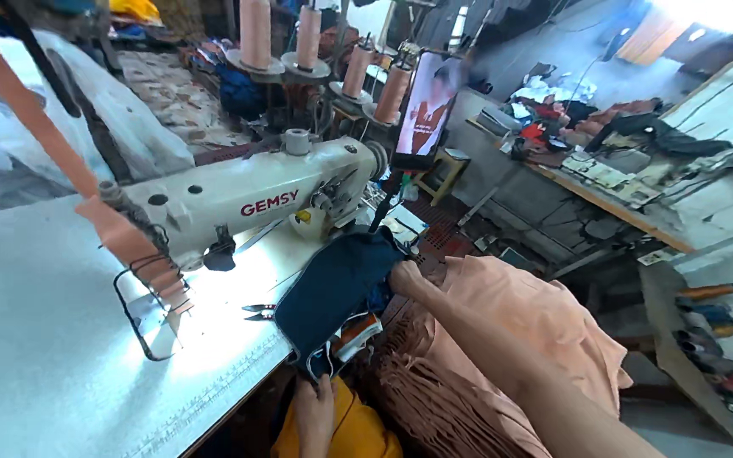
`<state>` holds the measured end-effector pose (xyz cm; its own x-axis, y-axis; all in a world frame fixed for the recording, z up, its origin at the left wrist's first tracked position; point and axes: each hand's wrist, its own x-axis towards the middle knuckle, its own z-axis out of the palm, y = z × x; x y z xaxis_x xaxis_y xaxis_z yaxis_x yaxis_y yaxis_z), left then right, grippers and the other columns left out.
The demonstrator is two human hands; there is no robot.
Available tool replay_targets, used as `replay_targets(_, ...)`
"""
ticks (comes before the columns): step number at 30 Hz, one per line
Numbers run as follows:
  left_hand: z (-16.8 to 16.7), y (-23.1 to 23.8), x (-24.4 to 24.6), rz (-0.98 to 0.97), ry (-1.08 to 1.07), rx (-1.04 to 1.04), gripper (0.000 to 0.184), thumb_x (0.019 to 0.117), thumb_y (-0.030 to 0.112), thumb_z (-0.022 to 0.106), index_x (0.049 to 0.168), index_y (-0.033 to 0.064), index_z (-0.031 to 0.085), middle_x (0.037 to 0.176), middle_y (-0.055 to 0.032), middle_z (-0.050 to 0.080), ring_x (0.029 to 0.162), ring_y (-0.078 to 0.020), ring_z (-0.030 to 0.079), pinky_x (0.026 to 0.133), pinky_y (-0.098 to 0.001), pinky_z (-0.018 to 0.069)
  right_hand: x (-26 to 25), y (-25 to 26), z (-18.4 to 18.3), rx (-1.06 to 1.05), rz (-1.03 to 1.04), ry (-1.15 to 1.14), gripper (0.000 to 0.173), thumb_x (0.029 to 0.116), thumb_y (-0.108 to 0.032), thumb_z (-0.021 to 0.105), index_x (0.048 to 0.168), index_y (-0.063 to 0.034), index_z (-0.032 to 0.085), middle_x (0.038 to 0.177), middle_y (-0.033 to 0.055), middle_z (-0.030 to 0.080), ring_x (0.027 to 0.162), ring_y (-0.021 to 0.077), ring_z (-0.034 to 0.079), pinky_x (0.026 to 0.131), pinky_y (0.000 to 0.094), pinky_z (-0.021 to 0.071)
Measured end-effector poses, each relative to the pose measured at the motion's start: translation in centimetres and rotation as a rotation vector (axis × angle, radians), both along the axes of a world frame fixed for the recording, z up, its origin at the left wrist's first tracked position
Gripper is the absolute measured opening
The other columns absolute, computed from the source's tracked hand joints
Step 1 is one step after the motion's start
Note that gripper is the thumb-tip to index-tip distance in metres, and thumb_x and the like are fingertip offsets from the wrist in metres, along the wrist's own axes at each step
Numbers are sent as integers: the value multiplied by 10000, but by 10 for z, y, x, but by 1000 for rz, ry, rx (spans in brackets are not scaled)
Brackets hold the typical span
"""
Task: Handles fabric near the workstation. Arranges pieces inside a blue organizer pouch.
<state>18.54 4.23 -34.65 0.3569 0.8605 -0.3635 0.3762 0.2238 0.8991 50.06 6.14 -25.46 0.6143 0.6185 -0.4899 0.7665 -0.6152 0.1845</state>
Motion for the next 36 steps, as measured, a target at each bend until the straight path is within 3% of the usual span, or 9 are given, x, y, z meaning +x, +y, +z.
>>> replay_targets(5,-2,-2,-4,28,-33,20,364,1034,163,516,1318,-64,529,921,-137,721,741,-182,735,716,-373,632,7,3,5,-82,27,86,420,920,-278,695,1169,60,689,1331,298,614,1285,481,555,1032,698,425)
replay_targets(13,-2,-4,-6,23,-35,-4,388,1045,171,508,1351,-68,503,934,-139,725,746,-178,740,729,-366,633,12,12,5,-199,124,205,424,1019,-284,583,1188,95,673,1289,329,623,1263,494,565,1024,704,408)
replay_targets(20,1,-2,-6,21,-10,-47,390,1060,202,507,1357,-51,509,1018,-127,726,833,-170,744,791,-367,631,6,20,11,-346,178,212,446,1022,-325,557,1211,62,674,1269,316,635,1219,483,594,984,715,425)
replay_targets(24,10,0,5,43,-36,-92,418,1064,189,521,1394,-63,469,1123,-172,687,942,-199,741,863,-384,629,3,17,6,-268,178,322,429,1020,-276,573,1253,78,638,1254,340,623,1178,498,598,967,718,421)
replay_targets(27,12,4,21,-40,39,-60,386,1043,186,541,1326,-75,532,1141,-209,676,1019,-266,713,929,-447,586,-4,13,5,-234,187,346,444,998,-248,602,1363,5,612,1306,316,617,1237,490,574,997,724,405)
replay_targets(29,8,3,30,-79,89,-2,378,1032,220,554,1288,-58,577,1123,-210,682,1013,-285,705,926,-475,572,-7,8,-2,-188,257,370,463,986,-208,610,1395,9,582,1351,317,595,1296,498,540,1029,737,386)
replay_targets(32,4,2,37,-77,132,48,386,1037,262,569,1275,-41,599,1095,-196,698,995,-289,713,921,-488,573,-6,-3,-14,-36,294,447,470,958,-155,645,1395,7,581,1394,282,580,1333,446,529,1082,679,391)
replay_targets(34,1,2,37,-77,139,43,383,1025,226,579,1289,-52,584,1117,-204,690,1011,-289,710,930,-480,574,-3,-9,-14,68,214,550,433,966,-116,622,1385,-9,592,1363,247,611,1284,385,578,1073,616,433)
replay_targets(36,-3,-2,34,-59,103,34,387,1020,171,578,1321,-72,553,1178,-229,661,1047,-288,707,946,-459,587,3,-14,-15,193,4,696,388,976,-79,567,1358,-24,603,1244,207,651,1096,296,647,941,517,523)
